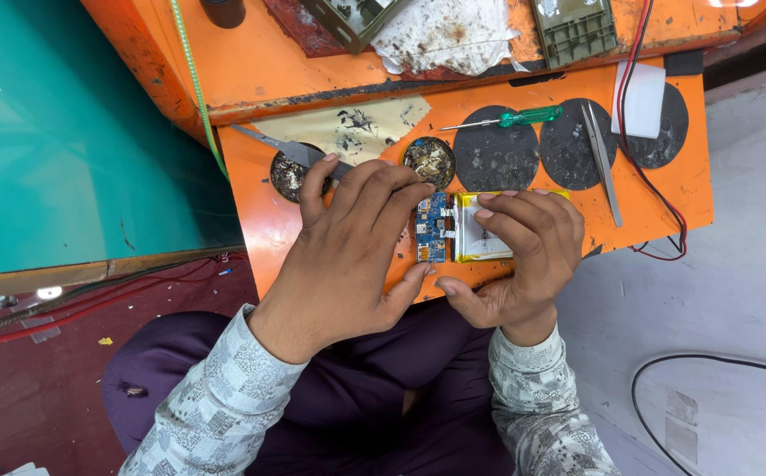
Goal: The person solders a small blue circuit board connected to a silver battery while sitting on the floor at a workbench using a soldering iron.
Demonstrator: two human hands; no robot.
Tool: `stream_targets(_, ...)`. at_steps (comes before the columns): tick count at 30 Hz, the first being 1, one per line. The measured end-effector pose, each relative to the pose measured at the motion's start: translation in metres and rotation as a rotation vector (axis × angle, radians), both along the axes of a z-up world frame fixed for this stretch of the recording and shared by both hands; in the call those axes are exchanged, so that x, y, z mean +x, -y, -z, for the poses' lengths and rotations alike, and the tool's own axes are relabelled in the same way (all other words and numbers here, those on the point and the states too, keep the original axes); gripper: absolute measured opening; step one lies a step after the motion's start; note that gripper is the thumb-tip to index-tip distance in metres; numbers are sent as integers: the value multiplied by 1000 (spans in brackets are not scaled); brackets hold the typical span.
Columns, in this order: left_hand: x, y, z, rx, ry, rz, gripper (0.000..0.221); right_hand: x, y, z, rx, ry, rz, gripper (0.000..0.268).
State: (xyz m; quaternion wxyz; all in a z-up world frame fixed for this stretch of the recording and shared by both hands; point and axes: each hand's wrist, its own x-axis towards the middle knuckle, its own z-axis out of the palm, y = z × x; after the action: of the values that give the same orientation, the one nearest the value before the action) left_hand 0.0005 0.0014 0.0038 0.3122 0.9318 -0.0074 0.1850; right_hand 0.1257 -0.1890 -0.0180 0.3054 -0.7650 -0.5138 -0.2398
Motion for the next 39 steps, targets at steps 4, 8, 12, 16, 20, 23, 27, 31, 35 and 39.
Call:
stream_targets(4,-1,0,0,1,-7,3,69,-1,0,1,-4,0,14,64)
stream_targets(8,0,0,0,5,-6,-1,70,0,1,1,10,4,6,63)
stream_targets(12,1,2,0,10,-5,-11,70,0,1,2,24,4,0,62)
stream_targets(16,1,2,-3,-4,5,-17,75,1,1,2,33,0,-6,61)
stream_targets(20,-6,-2,-11,-73,77,-61,78,-1,3,-2,12,-14,0,57)
stream_targets(23,-18,-12,-19,-19,121,-175,81,-1,3,-11,-20,-27,-24,55)
stream_targets(27,-26,-30,-26,45,100,-262,86,-7,6,-38,-196,-59,-77,62)
stream_targets(31,-30,-37,-24,82,69,-308,88,-8,-6,-52,-305,-132,-118,67)
stream_targets(35,-32,-32,-16,20,-27,-466,85,-6,-10,-58,-371,-223,-127,75)
stream_targets(39,-27,-29,-6,10,39,-521,80,-7,-13,-56,-342,-253,-122,72)
